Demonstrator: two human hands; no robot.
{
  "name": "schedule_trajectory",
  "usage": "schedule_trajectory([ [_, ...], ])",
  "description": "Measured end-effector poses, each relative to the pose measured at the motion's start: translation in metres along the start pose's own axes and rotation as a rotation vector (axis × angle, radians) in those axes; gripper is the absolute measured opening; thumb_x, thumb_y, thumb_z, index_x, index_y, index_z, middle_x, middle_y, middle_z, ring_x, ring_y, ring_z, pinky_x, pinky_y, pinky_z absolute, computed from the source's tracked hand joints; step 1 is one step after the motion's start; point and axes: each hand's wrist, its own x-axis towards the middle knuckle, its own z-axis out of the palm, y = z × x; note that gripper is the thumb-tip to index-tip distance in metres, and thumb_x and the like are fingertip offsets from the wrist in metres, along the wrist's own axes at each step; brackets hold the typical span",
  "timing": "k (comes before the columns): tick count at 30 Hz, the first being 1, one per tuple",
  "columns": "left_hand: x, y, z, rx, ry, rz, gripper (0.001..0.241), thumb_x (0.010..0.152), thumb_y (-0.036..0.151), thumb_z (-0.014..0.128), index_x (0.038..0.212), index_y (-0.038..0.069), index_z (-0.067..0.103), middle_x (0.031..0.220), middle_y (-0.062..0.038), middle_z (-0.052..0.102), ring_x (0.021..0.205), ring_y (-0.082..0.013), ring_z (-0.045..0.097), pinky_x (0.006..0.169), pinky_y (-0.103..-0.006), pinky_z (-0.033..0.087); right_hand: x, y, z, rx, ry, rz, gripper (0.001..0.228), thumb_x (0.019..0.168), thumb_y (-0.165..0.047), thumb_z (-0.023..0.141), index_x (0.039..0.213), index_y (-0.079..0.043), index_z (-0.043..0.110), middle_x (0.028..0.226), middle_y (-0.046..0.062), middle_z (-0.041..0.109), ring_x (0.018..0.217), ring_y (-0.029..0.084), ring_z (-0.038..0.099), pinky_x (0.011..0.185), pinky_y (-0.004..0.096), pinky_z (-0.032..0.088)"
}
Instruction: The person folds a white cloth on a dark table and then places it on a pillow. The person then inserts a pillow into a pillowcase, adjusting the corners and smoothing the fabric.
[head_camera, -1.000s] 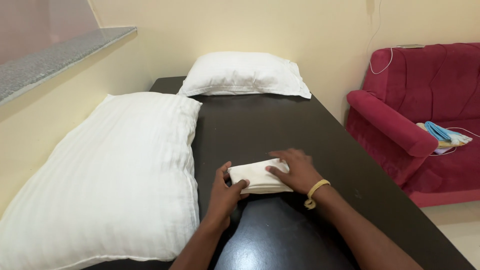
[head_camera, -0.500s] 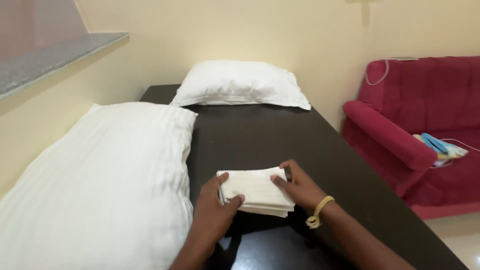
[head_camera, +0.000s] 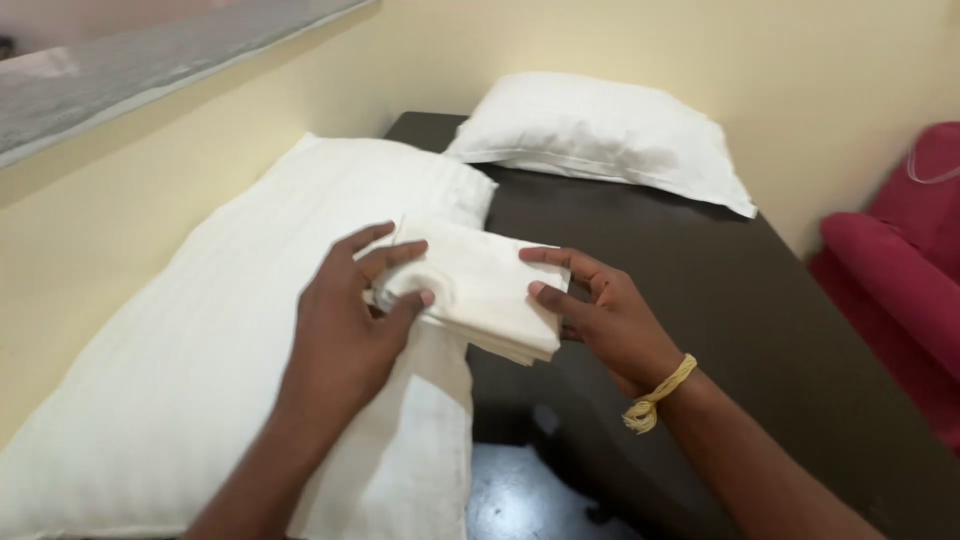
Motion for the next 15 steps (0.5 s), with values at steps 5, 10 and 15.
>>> schedule_trajectory([
  [5, 0.000, -0.028, -0.046, 0.026, 0.071, -0.122, 0.043, 0.088, 0.017, 0.075, 0.130, 0.014, 0.067, 0.144, -0.001, 0.064, 0.113, -0.0200, 0.072, 0.086, -0.0342, 0.061, 0.004, -0.010, 0.044, 0.121, -0.143, -0.014, 0.071, 0.078, -0.015, 0.081, 0.144, -0.004, 0.059, 0.119, 0.010, 0.073, 0.099, 0.013, 0.070, 0.087, 0.031, 0.058],
  [10, -0.014, -0.024, -0.079, 0.135, 0.170, -0.123, 0.031, 0.090, 0.015, 0.069, 0.120, 0.015, 0.075, 0.144, -0.002, 0.059, 0.110, -0.0213, 0.069, 0.086, -0.0358, 0.060, 0.004, -0.002, 0.080, 0.209, -0.250, -0.032, 0.080, 0.075, -0.012, 0.084, 0.147, 0.003, 0.053, 0.125, 0.013, 0.074, 0.109, 0.014, 0.070, 0.097, 0.029, 0.056],
  [15, -0.030, -0.051, -0.073, 0.467, 0.148, -0.167, 0.031, 0.093, 0.013, 0.065, 0.122, 0.013, 0.076, 0.143, -0.003, 0.061, 0.107, -0.0264, 0.070, 0.095, -0.0412, 0.056, 0.013, 0.023, 0.111, 0.031, -0.229, 0.013, 0.080, 0.078, -0.012, 0.082, 0.152, -0.009, 0.054, 0.124, 0.023, 0.072, 0.104, 0.022, 0.067, 0.088, 0.033, 0.057],
])
